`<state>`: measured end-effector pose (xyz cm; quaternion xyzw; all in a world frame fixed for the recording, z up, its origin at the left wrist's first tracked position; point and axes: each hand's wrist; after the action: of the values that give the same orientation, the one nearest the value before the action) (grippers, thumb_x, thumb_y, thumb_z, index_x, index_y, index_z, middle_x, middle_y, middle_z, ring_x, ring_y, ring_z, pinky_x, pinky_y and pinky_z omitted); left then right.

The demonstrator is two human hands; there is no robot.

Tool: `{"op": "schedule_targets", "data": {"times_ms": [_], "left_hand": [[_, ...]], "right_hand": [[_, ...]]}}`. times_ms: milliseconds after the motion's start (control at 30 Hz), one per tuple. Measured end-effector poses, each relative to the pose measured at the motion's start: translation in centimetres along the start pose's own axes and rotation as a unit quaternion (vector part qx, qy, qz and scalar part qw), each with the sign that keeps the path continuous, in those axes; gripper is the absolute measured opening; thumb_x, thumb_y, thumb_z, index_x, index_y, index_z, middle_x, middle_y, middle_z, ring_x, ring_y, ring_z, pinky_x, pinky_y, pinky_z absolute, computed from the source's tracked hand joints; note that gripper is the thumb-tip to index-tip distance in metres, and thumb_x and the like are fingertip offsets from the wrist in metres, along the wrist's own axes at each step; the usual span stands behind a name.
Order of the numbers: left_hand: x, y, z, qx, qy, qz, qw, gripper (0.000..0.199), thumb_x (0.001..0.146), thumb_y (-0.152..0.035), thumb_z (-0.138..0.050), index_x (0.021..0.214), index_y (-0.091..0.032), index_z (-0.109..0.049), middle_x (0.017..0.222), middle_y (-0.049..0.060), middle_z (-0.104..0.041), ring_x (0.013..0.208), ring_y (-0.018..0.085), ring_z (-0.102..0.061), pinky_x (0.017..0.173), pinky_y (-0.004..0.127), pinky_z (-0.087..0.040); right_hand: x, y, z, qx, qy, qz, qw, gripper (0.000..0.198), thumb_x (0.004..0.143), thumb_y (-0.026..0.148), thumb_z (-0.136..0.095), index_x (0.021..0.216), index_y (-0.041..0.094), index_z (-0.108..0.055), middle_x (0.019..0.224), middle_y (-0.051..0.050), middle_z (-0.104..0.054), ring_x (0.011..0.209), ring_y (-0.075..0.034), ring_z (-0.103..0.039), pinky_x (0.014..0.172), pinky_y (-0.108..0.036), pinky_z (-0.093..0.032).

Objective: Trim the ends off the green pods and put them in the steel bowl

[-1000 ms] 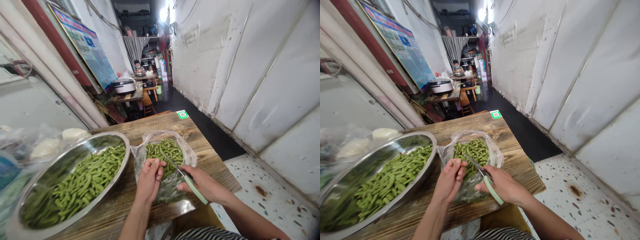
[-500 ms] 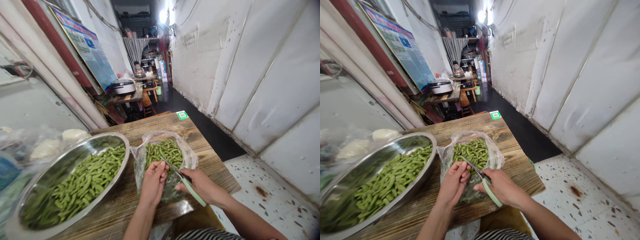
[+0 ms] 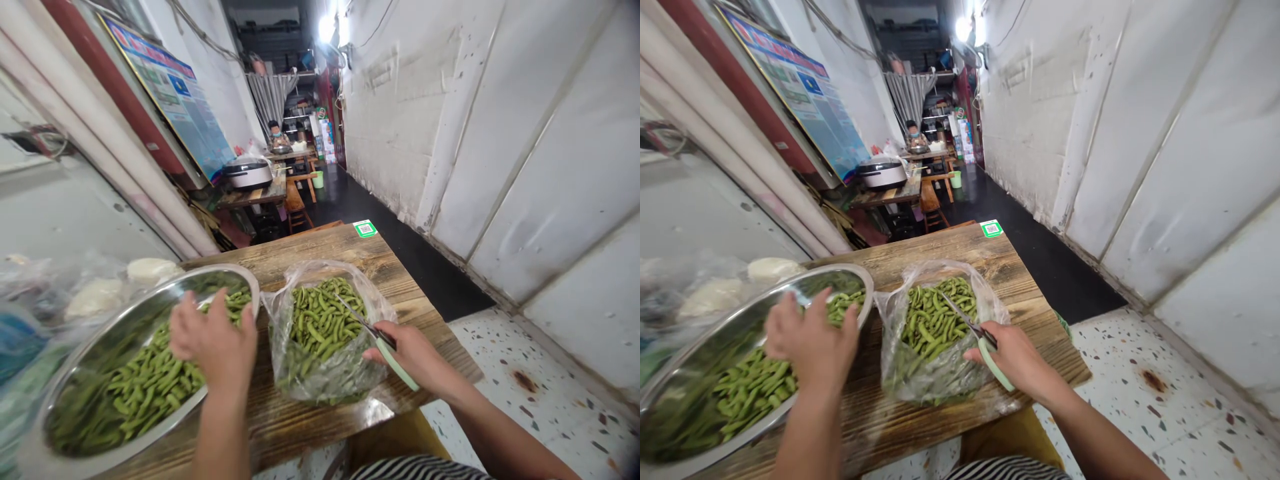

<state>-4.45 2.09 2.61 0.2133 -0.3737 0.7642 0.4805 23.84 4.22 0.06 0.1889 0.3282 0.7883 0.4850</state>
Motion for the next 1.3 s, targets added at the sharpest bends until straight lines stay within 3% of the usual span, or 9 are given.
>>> {"op": "schedule_targets", "data": {"times_ms": [100,200,333,433,500,600,667,933,1300], "left_hand": [[-2.2,-3.1,-1.9,-0.041,0.144,-0.127,0.981,0.022,0.084,-0.03,-0.049,0.095,-0.021,-0.066,0.116,0.011,-0.058,0.114,0.032,-0.044,0.093,0.05,-0.028],[-3.7,-5.4,-3.9,-0.065,0.239,-0.164,0.955,0.021,0.084,-0.025,-0.048,0.085,-0.024,-0.069,0.098,0.008,-0.065,0.099,0.03,-0.051,0.088,0.05,-0.028],[-3.9,-5.8,-4.9,-0.111,0.293,-0.168,0.935,0.018,0.081,-0.019,-0.051,0.078,-0.025,-0.069,0.089,0.006,-0.067,0.093,0.029,-0.053,0.085,0.048,-0.03],[-3.6,-5.2,-4.6,-0.219,0.298,-0.096,0.924,0.013,0.079,-0.023,-0.054,0.082,-0.024,-0.067,0.085,0.004,-0.068,0.087,0.024,-0.057,0.084,0.041,-0.037],[-3.7,-5.0,-4.2,-0.308,0.305,0.003,0.901,0.015,0.078,-0.029,-0.056,0.086,-0.021,-0.066,0.084,0.004,-0.069,0.081,0.021,-0.061,0.08,0.036,-0.042],[-4.1,-5.0,-3.7,-0.424,0.335,0.153,0.828,0.026,0.073,-0.035,-0.062,0.092,-0.017,-0.066,0.084,0.005,-0.071,0.079,0.019,-0.064,0.076,0.032,-0.046],[-4.4,-5.0,-3.4,-0.464,0.346,0.202,0.79,0.032,0.07,-0.035,-0.066,0.095,-0.015,-0.066,0.084,0.006,-0.071,0.079,0.018,-0.064,0.074,0.03,-0.046],[-4.9,-4.4,-3.0,-0.486,0.327,0.235,0.775,0.031,0.064,-0.033,-0.072,0.087,-0.013,-0.068,0.069,0.001,-0.067,0.057,0.01,-0.052,0.058,0.022,-0.042],[-5.6,-4.3,-3.1,-0.491,0.34,0.23,0.768,0.027,0.064,-0.032,-0.072,0.082,-0.013,-0.068,0.066,0.0,-0.065,0.055,0.008,-0.049,0.055,0.021,-0.04]], "right_hand": [[0.1,0.1,-0.1,-0.009,-0.002,-0.001,1.0,0.039,0.075,0.056,-0.059,0.088,0.019,-0.063,0.066,0.0,-0.062,0.062,-0.016,-0.055,0.055,-0.021,-0.034],[0.1,0.1,0.0,-0.016,-0.003,0.002,1.0,0.038,0.075,0.055,-0.06,0.086,0.02,-0.063,0.065,0.0,-0.061,0.062,-0.016,-0.055,0.054,-0.02,-0.032],[0.1,0.0,0.2,-0.025,-0.004,-0.002,1.0,0.037,0.076,0.054,-0.059,0.087,0.019,-0.063,0.067,-0.001,-0.063,0.063,-0.017,-0.056,0.055,-0.021,-0.032],[0.2,0.1,0.2,-0.026,0.0,-0.006,1.0,0.036,0.077,0.053,-0.058,0.088,0.019,-0.063,0.071,-0.003,-0.064,0.064,-0.017,-0.058,0.055,-0.021,-0.033],[0.3,0.2,0.0,-0.022,0.006,-0.002,1.0,0.036,0.076,0.053,-0.059,0.09,0.02,-0.062,0.072,-0.003,-0.065,0.066,-0.018,-0.058,0.056,-0.021,-0.033],[0.4,0.5,-0.2,-0.019,0.01,0.015,1.0,0.037,0.075,0.053,-0.061,0.091,0.02,-0.062,0.071,-0.002,-0.064,0.065,-0.017,-0.058,0.056,-0.021,-0.034],[0.5,0.7,-0.3,-0.025,0.006,0.032,0.999,0.038,0.075,0.055,-0.06,0.091,0.02,-0.062,0.072,-0.002,-0.064,0.065,-0.017,-0.057,0.057,-0.021,-0.035],[0.7,1.6,-0.4,-0.056,0.02,0.059,0.996,0.04,0.076,0.055,-0.059,0.092,0.019,-0.061,0.078,-0.003,-0.064,0.069,-0.016,-0.056,0.06,-0.022,-0.035],[0.4,1.5,-0.8,-0.072,0.01,0.063,0.995,0.044,0.072,0.059,-0.061,0.091,0.02,-0.059,0.074,-0.001,-0.059,0.062,-0.013,-0.049,0.056,-0.021,-0.031]]}}
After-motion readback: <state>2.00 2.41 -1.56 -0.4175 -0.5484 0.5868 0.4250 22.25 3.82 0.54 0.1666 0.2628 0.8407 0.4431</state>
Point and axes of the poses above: each hand's wrist, its own x-axis towards the middle knuckle, its own z-axis out of the back of the hand, y = z × x
